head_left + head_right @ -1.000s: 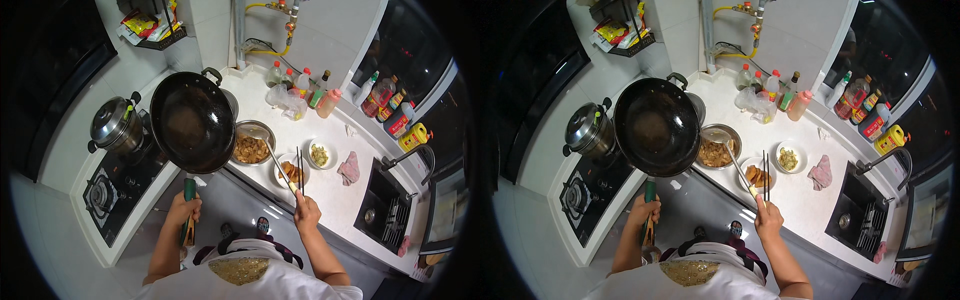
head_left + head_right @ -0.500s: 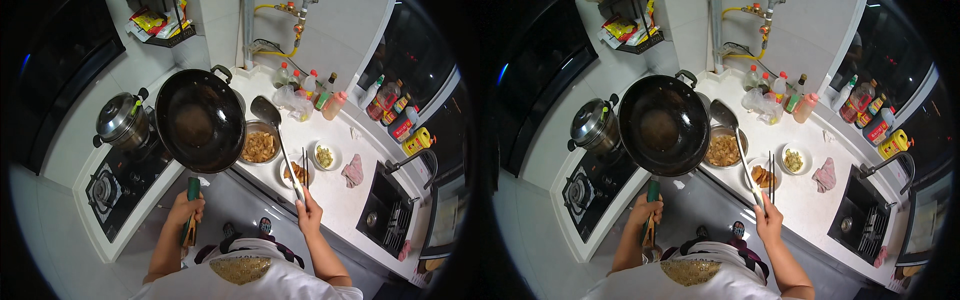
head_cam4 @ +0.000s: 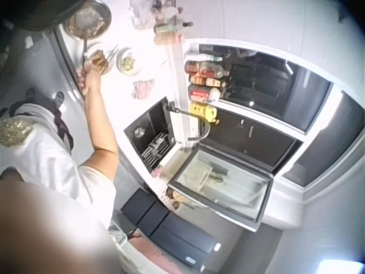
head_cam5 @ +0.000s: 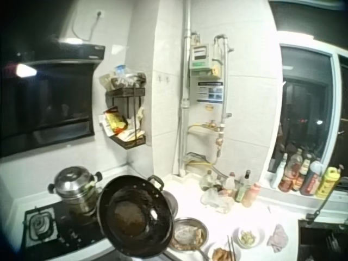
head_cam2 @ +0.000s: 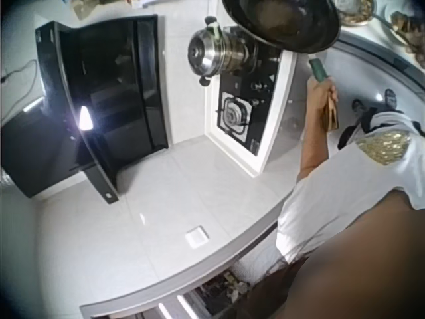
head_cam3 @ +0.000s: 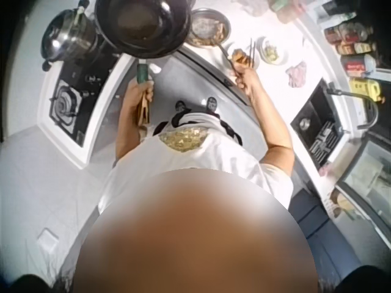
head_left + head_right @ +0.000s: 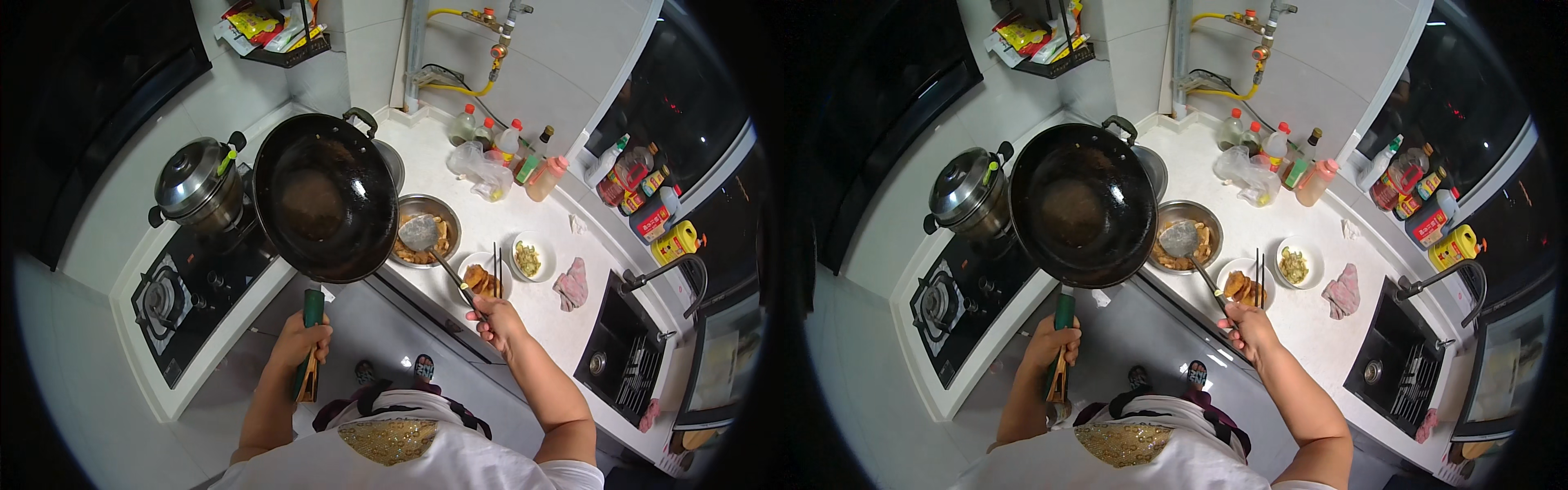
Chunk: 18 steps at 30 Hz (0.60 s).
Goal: The person transfers cooked food from a pan into bowls with a spatula, washes the pan and spatula in a sink using a sponge, places lids on pots, takes a bowl from a drawer, and ladles soup from a pot into the bowl.
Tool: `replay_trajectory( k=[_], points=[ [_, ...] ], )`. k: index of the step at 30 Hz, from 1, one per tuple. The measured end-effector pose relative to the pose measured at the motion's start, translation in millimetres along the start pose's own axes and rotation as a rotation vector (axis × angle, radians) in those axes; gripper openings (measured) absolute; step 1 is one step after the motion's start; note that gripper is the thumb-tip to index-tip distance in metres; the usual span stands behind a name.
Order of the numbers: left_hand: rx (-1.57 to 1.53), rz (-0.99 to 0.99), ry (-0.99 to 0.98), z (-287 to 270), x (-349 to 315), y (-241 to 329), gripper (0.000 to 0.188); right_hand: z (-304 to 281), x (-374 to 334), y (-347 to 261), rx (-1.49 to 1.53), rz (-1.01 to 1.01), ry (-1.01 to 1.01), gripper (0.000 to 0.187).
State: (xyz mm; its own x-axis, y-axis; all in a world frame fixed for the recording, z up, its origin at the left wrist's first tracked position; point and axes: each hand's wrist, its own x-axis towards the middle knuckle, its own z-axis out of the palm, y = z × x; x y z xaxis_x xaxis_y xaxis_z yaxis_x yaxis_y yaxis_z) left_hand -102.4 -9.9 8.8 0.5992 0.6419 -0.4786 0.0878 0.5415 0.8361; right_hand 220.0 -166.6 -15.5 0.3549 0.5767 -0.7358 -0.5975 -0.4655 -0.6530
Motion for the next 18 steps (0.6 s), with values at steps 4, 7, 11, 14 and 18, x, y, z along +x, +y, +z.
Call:
replay_trajectory(
  k=[4,7,11,14,18],
  points=[
    [-0.006,-0.006,-0.007,-2.7,-2.1,-0.9,0.019,-21.5,-7.7,-7.2,0.002,0.087,0.006,0.011],
    [0.0,-0.008,-0.032,-7.0,0.4,-4.3,0.02,-34.3,-27.6,-18.4,0.004,0.143,0.025,0.013],
    [0.007,-0.003,-0.016,-8.8,1.5,-5.4,0.02,-39.2,-47.7,-37.2,0.058,0.154,0.011,0.014],
    [-0.003,-0.008,-0.008,-7.9,2.7,-5.9,0.021,-34.3,-55.3,-49.1,0.1,0.068,-0.002,0.014],
    [-0.034,-0.002,-0.025,-8.8,1.1,-5.2,0.021,-18.8,-68.4,-49.1,-0.078,-0.246,0.039,0.021]
  ],
)
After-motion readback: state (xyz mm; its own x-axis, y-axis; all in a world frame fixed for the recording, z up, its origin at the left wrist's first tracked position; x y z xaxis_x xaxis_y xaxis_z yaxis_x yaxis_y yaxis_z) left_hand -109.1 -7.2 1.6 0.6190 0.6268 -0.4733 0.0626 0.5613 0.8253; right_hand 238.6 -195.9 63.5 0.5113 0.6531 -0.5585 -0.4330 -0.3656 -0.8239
